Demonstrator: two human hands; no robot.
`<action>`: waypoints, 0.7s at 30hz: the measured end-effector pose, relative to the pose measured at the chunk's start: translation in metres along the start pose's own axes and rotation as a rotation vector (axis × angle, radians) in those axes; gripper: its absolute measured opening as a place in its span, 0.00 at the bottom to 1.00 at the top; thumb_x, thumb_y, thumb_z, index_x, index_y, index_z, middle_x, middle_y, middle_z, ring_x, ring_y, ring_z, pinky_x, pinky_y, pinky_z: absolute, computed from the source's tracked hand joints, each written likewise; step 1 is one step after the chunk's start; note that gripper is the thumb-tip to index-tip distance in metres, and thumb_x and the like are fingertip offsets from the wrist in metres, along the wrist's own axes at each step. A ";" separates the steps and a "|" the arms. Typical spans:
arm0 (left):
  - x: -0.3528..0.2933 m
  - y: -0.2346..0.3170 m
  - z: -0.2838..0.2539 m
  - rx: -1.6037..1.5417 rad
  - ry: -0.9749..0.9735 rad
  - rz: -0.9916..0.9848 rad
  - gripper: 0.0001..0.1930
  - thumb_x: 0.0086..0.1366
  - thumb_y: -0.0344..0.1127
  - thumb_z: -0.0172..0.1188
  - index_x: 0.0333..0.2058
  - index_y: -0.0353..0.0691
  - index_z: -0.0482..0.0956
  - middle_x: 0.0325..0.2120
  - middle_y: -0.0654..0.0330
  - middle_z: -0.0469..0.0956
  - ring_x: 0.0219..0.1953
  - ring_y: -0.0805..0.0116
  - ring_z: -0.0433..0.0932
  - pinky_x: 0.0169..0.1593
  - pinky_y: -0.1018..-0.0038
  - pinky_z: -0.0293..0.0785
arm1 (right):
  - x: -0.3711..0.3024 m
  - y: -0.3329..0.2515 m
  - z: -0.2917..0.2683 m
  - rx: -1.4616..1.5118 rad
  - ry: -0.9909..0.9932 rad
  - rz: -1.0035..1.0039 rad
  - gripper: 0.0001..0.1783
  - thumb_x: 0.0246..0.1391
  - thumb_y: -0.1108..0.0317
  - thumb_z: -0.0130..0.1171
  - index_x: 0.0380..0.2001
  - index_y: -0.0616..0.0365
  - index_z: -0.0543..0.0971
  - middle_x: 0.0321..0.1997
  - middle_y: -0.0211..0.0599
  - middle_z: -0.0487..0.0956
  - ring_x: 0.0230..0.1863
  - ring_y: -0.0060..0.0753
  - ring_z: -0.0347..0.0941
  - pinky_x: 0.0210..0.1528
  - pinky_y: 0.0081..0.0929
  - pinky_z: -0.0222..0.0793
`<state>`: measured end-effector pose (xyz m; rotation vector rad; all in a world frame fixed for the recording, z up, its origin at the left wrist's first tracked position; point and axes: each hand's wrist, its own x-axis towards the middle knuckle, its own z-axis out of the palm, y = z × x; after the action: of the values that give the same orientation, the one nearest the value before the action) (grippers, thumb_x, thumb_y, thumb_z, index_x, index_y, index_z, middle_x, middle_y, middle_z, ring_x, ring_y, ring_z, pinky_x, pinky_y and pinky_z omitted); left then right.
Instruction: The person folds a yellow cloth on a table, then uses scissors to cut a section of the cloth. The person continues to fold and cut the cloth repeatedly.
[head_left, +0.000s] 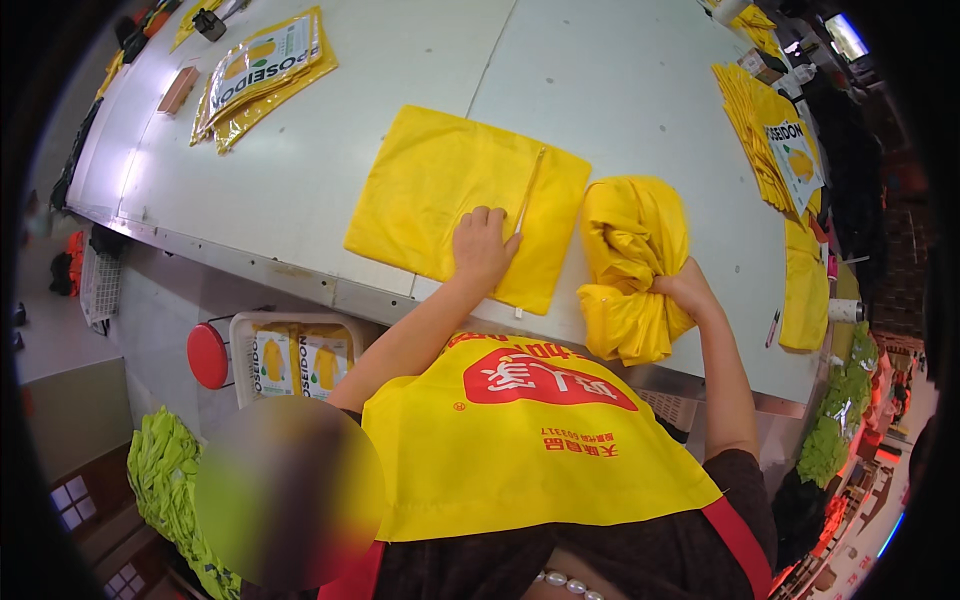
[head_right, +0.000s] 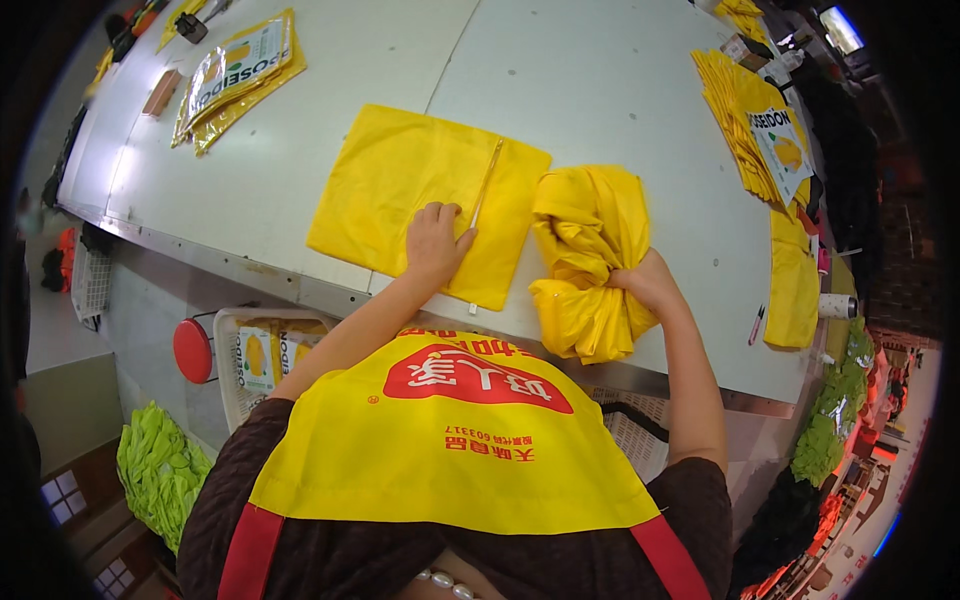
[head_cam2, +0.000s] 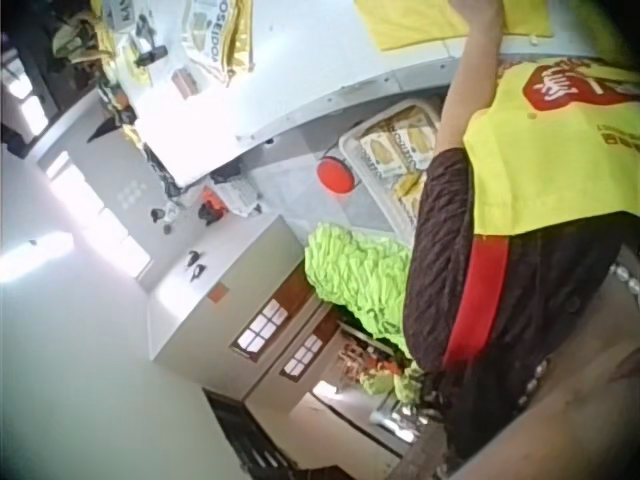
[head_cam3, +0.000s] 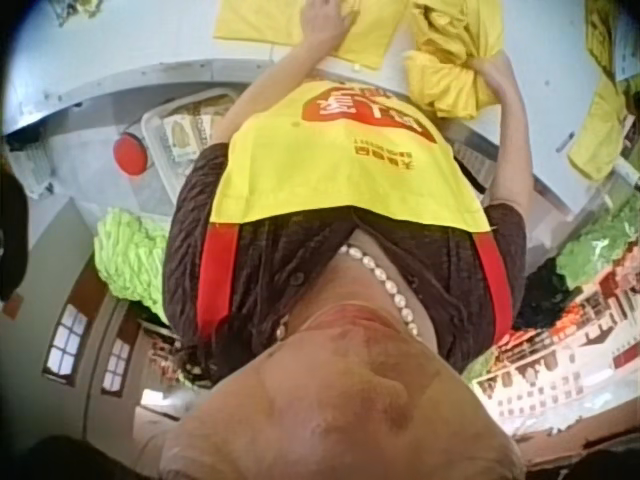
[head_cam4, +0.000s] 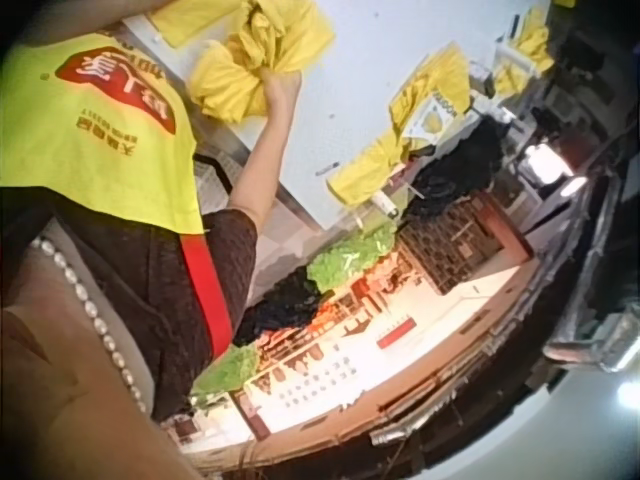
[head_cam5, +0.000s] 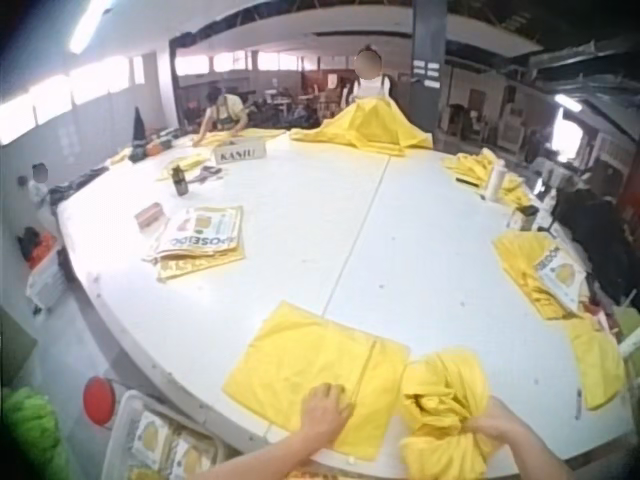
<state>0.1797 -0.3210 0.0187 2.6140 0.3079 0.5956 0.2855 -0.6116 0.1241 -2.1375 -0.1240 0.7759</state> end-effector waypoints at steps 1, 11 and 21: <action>0.000 -0.001 0.001 0.014 -0.045 -0.006 0.12 0.52 0.37 0.61 0.34 0.41 0.74 0.32 0.55 0.71 0.37 0.57 0.70 0.39 0.66 0.68 | 0.001 -0.006 0.001 -0.052 0.000 -0.023 0.26 0.33 0.71 0.64 0.42 0.65 0.75 0.40 0.41 0.79 0.40 0.34 0.75 0.43 0.27 0.69; 0.013 -0.027 -0.003 -0.455 -0.043 -0.323 0.10 0.62 0.36 0.51 0.36 0.34 0.70 0.27 0.49 0.74 0.33 0.53 0.73 0.37 0.65 0.69 | 0.022 -0.073 0.031 -0.774 -0.247 -0.289 0.24 0.29 0.60 0.61 0.34 0.58 0.76 0.31 0.48 0.79 0.36 0.51 0.75 0.37 0.38 0.69; 0.000 -0.021 -0.057 -0.649 0.049 -0.258 0.06 0.64 0.31 0.49 0.35 0.33 0.69 0.26 0.52 0.72 0.29 0.61 0.72 0.33 0.72 0.68 | 0.062 -0.104 0.074 -1.050 -0.556 -0.290 0.22 0.28 0.60 0.63 0.31 0.61 0.78 0.31 0.48 0.79 0.34 0.48 0.75 0.35 0.36 0.70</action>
<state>0.1514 -0.2815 0.0553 1.9051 0.3832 0.5547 0.3114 -0.4725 0.1374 -2.6481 -1.3556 1.2784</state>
